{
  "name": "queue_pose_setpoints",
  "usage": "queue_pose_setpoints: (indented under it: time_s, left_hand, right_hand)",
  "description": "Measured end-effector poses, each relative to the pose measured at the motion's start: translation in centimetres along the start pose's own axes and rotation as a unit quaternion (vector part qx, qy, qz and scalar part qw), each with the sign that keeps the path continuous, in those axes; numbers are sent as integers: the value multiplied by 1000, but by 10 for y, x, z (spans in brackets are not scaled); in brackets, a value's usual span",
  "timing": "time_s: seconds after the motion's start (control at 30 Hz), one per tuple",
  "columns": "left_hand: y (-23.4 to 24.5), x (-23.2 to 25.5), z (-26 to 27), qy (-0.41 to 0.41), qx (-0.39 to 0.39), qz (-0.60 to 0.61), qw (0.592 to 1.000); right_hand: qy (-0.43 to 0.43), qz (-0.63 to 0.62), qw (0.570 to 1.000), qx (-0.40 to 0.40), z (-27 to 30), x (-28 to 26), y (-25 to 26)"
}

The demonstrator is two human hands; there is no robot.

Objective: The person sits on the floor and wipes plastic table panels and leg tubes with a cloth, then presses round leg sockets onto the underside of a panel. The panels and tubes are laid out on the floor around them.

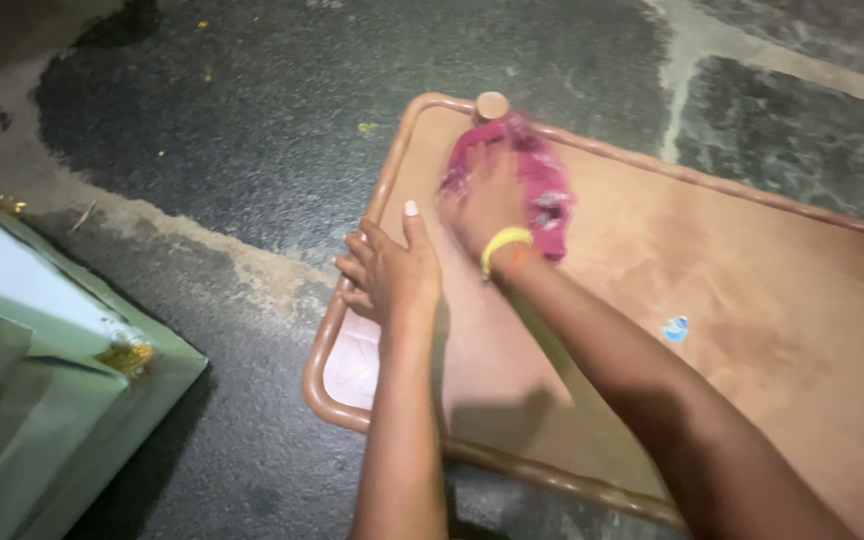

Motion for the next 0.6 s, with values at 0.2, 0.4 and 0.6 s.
queue_pose_setpoints:
  time_s: [0.2,0.4,0.6]
  left_hand:
    - [7,5,5,-16,67,121,990]
    - [-10,14,14,-66,19,151,986]
    - [-43,34,57,-170,-22,133,976]
  right_hand:
    - [202,-86,966,-135,15,-26,-30]
    - [80,-7,996,25,-41,-3,-18]
    - [272,2,962,-33,10,5,-62]
Point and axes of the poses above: each hand's wrist, its own z-axis away from the middle knuckle, its own y-axis out of the back of the hand, x = y × z, the point moved 5 cm from there along -z, towards the middle knuckle, and after that the axes turned 1 degree about z, right-handed, at the moved point
